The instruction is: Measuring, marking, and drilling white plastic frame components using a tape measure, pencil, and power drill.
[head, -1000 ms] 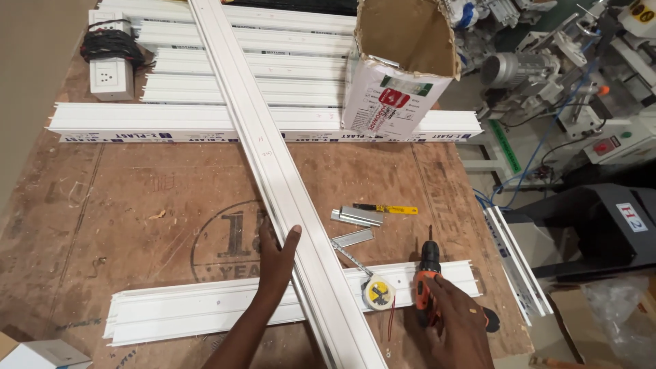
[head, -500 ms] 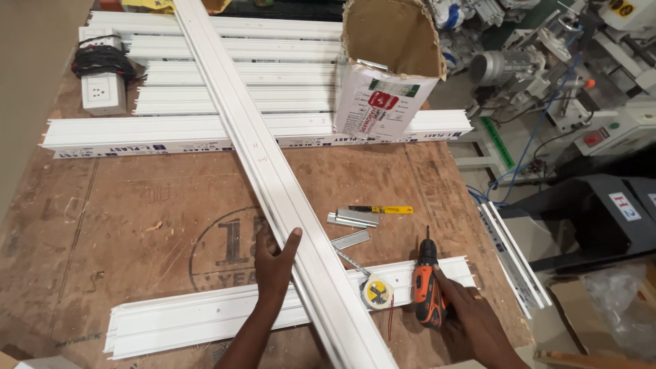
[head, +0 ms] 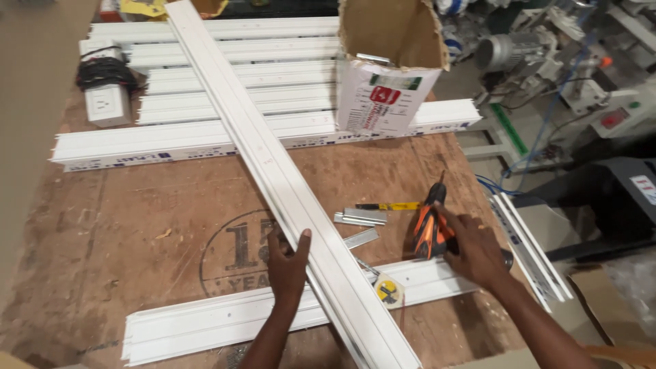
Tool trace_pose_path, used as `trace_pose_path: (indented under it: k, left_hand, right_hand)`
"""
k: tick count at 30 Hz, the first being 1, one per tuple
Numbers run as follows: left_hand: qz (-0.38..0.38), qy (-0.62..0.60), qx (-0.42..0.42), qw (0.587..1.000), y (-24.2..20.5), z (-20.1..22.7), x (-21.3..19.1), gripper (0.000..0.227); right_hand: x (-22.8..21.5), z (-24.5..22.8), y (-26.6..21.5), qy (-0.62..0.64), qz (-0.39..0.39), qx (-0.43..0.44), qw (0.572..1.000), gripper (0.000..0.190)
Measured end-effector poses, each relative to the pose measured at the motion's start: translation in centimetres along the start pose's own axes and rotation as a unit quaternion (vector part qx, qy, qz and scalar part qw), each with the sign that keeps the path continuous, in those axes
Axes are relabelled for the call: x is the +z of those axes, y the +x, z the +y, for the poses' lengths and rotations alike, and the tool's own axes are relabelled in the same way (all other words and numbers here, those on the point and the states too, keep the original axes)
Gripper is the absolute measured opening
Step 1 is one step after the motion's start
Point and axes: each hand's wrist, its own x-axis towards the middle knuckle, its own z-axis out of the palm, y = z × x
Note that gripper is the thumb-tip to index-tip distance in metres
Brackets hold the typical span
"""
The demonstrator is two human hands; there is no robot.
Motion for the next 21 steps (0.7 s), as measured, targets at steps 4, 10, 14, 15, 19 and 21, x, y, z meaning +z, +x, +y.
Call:
trace_pose_path:
  k: [4, 10, 14, 15, 19, 21]
  left_hand:
    - [0.011, -0.008, 0.019, 1.0, 0.2, -0.7, 0.3, 0.079]
    - [-0.004, -0.013, -0.003, 1.0, -0.2, 0.7, -0.3, 0.083]
    - [-0.017, -0.022, -0.017, 0.999, 0.0, 0.2, -0.1, 0.087]
    - [-0.018, -0.025, -0.012, 0.999, 0.0, 0.2, -0.1, 0.087]
    - [-0.029, -0.039, -0.016, 0.999, 0.0, 0.5, -0.1, 0.088]
    - [-0.027, -0.045, -0.015, 0.999, 0.2, 0.3, -0.1, 0.087]
  right_hand:
    - [2.3, 1.5, 5.0, -0.056, 0.014, 0.007, 0.998, 0.11]
    - [6.9, 6.2, 9.1, -0.057, 0.0, -0.001, 0.998, 0.106]
    - [6.3, 5.4, 8.9, -0.057, -0.04, 0.021, 0.997, 0.108]
    - [5.8, 4.7, 8.4, -0.058, -0.032, 0.003, 0.998, 0.106]
    - [10.0, 5.4, 6.2, 0.179, 0.053, -0.184, 0.965, 0.069]
    - [6.4, -0.3, 2.8, 0.217, -0.097, -0.141, 0.961, 0.071]
